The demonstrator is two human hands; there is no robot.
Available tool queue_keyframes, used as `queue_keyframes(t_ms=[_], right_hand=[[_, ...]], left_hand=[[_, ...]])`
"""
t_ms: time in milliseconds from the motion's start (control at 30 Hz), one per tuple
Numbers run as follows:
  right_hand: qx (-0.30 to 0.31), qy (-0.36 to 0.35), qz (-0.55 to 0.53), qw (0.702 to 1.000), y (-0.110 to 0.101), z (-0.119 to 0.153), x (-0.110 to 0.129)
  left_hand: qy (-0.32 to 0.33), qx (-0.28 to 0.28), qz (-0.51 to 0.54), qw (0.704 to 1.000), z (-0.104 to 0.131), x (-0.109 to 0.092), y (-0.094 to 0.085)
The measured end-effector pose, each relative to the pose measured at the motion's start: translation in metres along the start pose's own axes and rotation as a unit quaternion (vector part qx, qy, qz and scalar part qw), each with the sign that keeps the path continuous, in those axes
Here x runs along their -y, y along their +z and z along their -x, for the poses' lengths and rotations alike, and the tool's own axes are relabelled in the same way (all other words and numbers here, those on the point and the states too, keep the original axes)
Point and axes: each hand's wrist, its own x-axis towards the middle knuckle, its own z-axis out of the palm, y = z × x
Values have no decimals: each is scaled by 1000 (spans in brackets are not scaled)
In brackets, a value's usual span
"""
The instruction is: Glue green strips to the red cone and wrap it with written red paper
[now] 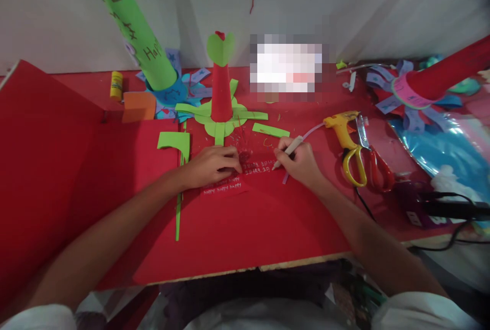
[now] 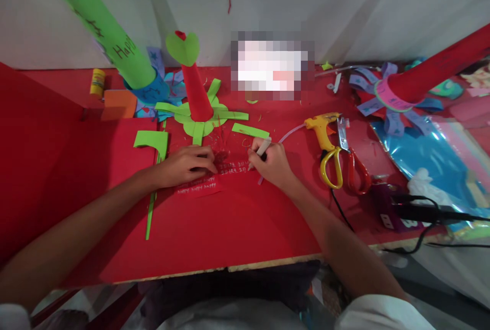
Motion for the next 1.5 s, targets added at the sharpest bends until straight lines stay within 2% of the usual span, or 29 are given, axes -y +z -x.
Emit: queue_keyframes(t_ms=[133, 533, 933, 1500], right_hand=[[-9, 26, -13, 1000, -2, -2, 0], [-7, 11, 15, 1000, -2, -4, -4], [3, -11, 39, 999, -3, -2, 5], [-7, 1, 23, 1000, -2, -3, 0]], left_hand=[[-2, 4, -1, 1000, 0, 0, -1], [-5, 7, 3, 1000, -1, -2, -2], [-6, 5, 8, 1000, 0, -1, -2], [-4, 9, 4, 1000, -1, -3, -3]])
